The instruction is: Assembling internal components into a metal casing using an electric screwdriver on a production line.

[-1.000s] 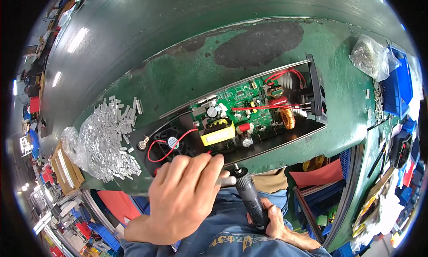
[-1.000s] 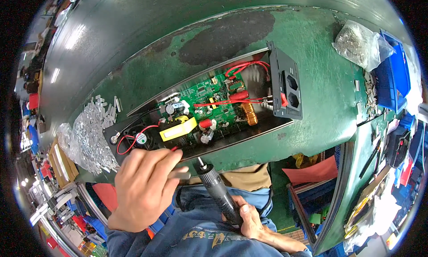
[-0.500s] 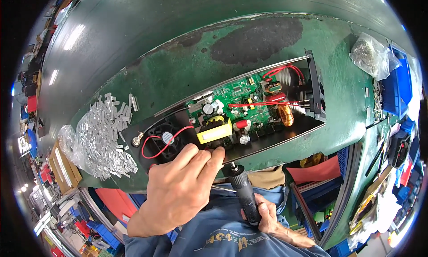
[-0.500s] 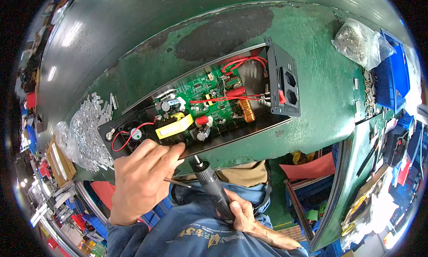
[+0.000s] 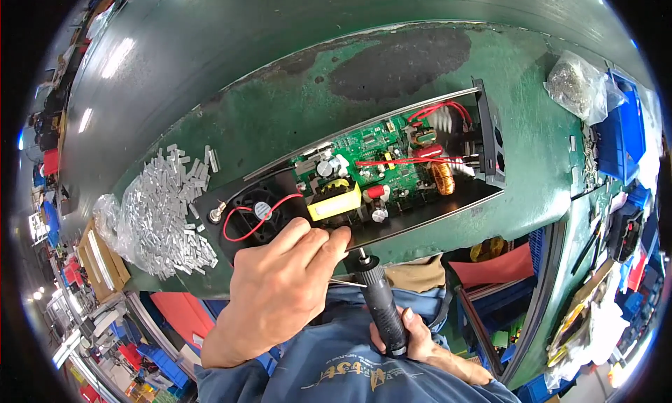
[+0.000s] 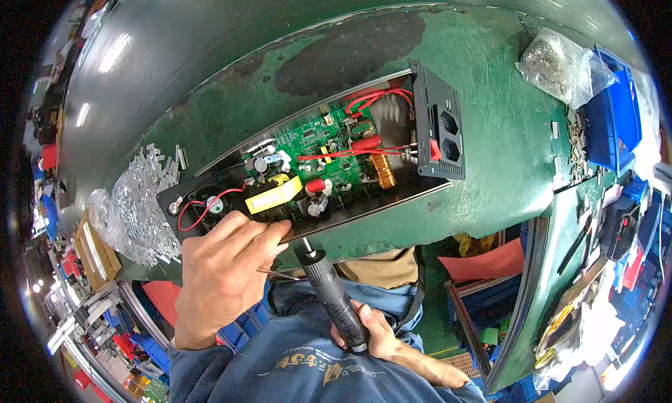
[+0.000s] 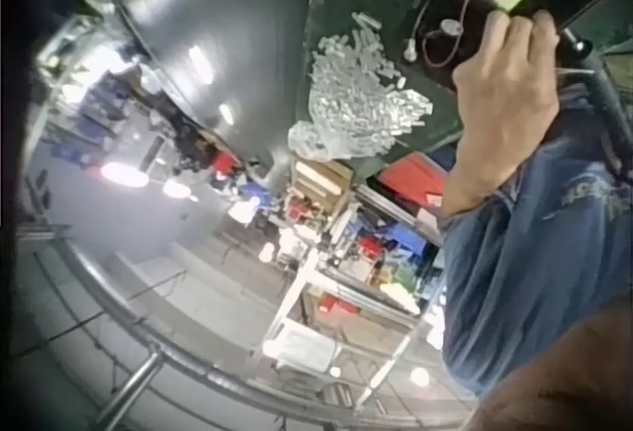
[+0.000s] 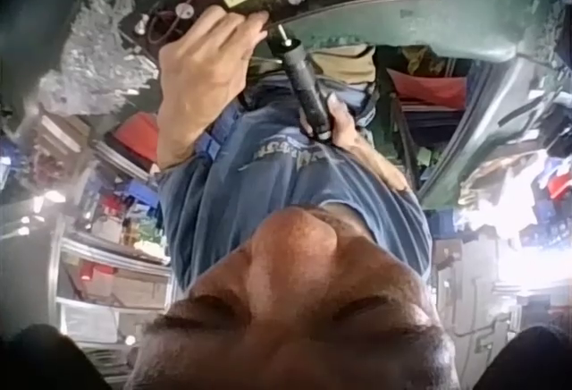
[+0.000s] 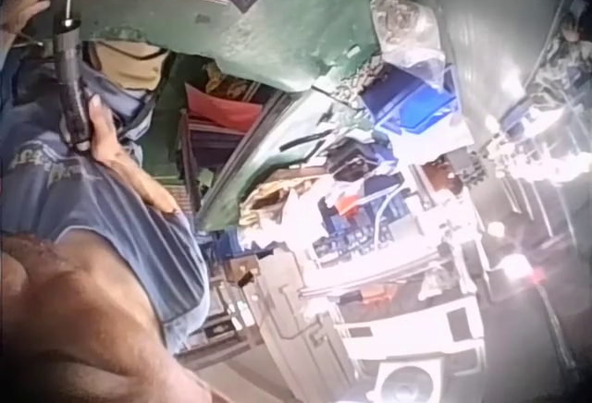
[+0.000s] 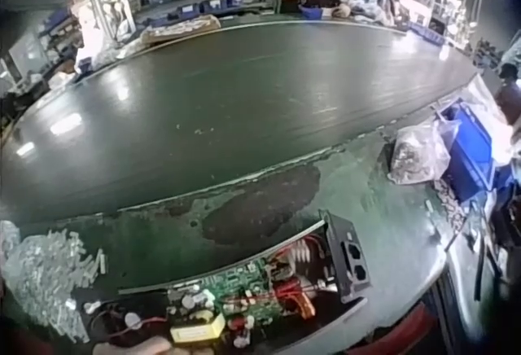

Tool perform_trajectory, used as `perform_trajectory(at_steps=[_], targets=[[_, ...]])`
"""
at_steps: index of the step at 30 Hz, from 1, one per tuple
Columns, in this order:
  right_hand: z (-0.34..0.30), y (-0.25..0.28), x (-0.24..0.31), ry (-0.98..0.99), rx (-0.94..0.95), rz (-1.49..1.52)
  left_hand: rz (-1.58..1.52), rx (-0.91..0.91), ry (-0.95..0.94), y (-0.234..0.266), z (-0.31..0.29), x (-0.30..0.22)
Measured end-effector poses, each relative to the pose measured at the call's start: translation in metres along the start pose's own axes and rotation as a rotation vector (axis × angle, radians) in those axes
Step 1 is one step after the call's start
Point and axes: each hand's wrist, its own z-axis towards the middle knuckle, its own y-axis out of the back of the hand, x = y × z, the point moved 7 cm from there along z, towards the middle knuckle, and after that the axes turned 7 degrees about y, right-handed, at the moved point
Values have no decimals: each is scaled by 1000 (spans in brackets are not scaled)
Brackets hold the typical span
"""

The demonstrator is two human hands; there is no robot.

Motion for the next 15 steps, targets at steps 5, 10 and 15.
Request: perform_trajectory(at_steps=[5,10,15], targets=[[-9,3,15,83,-57,-139,20,-7,6,3,6,-4],[-33,35,47,175,-243,-678,52,-40,14,7,6,-5],[-70,92,89,465,-783,-394,103,-59,49,11,-2,-1]])
